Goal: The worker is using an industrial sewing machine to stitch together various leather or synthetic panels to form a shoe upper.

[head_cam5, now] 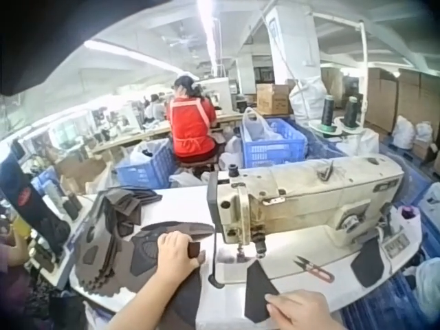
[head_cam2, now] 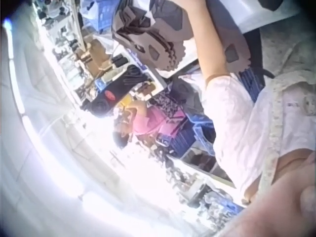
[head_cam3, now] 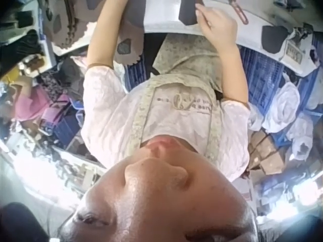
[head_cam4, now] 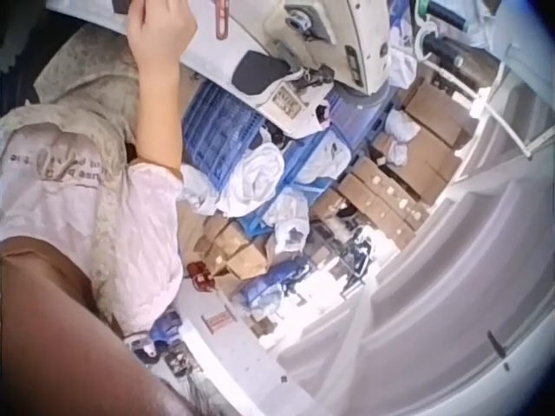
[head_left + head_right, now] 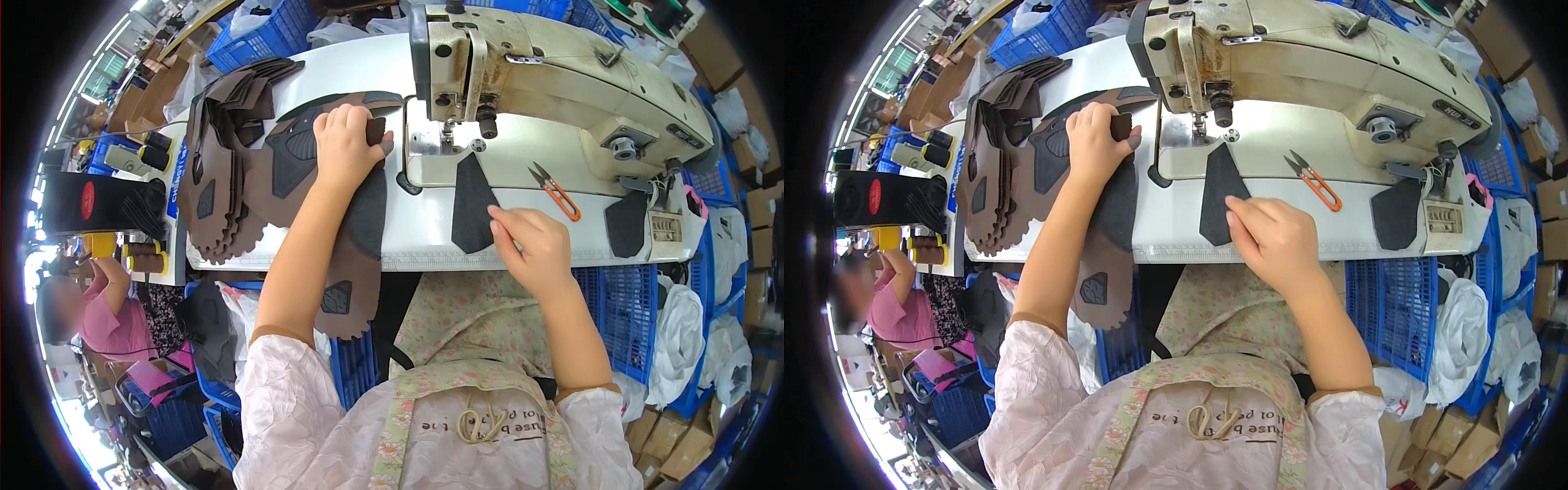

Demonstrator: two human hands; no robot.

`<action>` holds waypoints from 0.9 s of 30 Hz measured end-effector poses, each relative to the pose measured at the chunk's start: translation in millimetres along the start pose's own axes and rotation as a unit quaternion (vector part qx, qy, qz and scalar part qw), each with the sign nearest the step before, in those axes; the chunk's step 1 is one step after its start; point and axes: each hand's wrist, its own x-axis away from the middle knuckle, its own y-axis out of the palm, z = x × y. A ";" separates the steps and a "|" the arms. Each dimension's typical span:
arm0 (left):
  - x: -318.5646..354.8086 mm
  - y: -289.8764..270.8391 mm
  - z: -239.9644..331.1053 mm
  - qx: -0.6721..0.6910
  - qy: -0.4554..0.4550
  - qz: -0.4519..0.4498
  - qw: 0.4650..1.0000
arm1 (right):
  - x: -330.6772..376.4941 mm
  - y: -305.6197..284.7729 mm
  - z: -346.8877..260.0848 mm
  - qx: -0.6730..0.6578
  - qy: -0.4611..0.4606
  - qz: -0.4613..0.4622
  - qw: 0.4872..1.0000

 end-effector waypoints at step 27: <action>-35.3 -300.9 -42.4 -0.039 -0.093 0.325 0.940 | 38.9 -24.7 22.5 -0.033 0.098 -0.042 0.994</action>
